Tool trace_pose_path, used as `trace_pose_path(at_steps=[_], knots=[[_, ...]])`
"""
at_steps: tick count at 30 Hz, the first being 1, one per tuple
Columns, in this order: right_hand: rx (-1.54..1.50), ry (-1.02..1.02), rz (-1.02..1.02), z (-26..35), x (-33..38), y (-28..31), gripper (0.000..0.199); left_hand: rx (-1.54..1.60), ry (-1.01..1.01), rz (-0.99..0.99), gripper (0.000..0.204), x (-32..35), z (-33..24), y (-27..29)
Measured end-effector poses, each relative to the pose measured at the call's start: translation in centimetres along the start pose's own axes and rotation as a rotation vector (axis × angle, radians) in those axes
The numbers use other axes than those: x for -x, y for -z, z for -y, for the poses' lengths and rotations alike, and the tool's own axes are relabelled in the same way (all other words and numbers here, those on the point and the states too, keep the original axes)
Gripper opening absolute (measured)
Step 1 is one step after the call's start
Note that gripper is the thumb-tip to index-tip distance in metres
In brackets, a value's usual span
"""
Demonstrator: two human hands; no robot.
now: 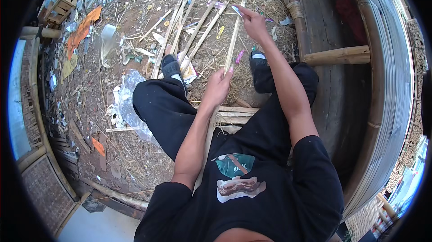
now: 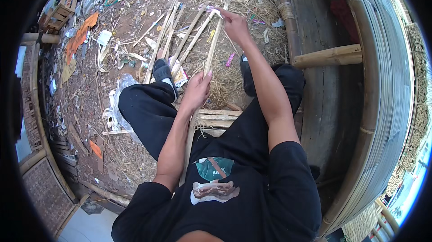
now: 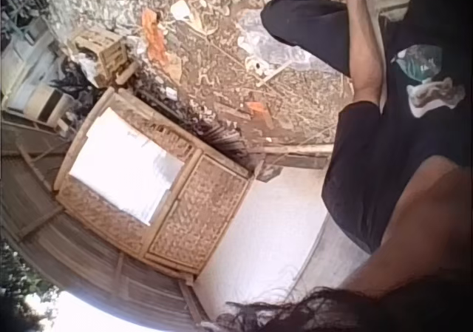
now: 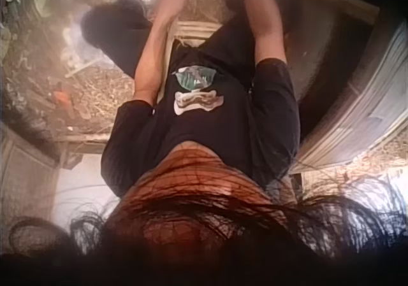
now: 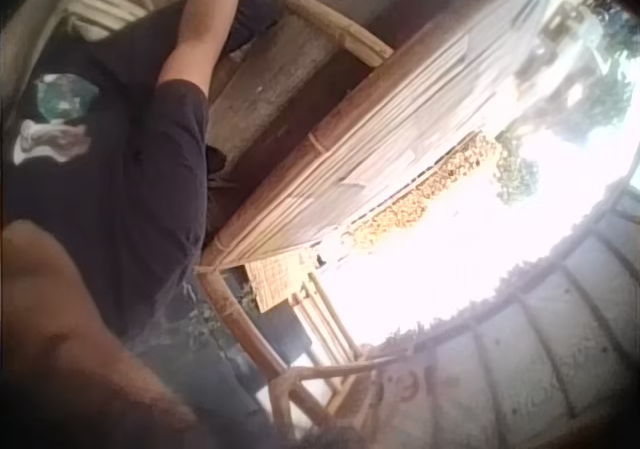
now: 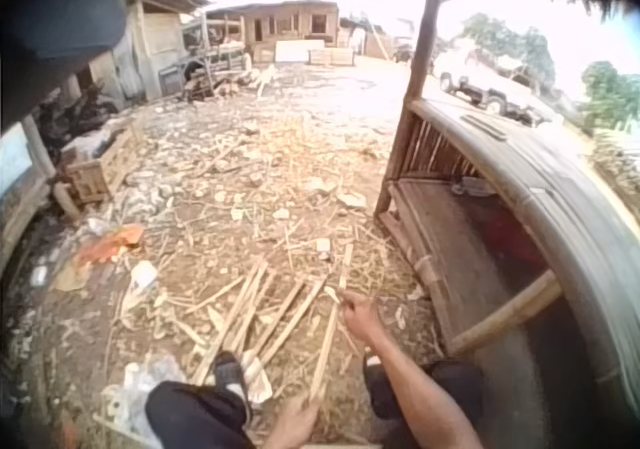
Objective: The person strips bark from thin bamboo slats using a small blade, handling several slats one after another.
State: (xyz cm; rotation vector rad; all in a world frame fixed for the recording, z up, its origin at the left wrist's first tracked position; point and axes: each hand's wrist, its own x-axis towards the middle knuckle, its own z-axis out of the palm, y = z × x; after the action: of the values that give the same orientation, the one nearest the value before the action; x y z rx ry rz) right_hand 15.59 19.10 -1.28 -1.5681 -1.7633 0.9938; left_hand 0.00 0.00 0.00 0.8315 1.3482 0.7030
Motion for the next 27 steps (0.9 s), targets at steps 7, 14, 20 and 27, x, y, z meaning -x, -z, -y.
trace_pose_path(at_steps=[7,14,20,27], knots=[[0.026,0.151,0.019,-1.4,0.2,-2.1,0.04,-0.237,-0.143,-0.161,0.04,0.2,0.3,0.1],[0.004,0.183,0.11,-2.0,0.9,-2.5,0.037,-0.336,-0.175,-0.217,0.043,1.1,-0.7,0.1],[0.002,0.091,0.439,0.9,4.4,-4.2,0.038,-0.362,-0.203,-0.277,0.045,-0.8,0.4,1.3],[-0.309,0.065,0.479,2.2,3.7,-1.6,0.034,-0.121,-0.131,-0.164,0.039,-1.2,0.7,1.3]])
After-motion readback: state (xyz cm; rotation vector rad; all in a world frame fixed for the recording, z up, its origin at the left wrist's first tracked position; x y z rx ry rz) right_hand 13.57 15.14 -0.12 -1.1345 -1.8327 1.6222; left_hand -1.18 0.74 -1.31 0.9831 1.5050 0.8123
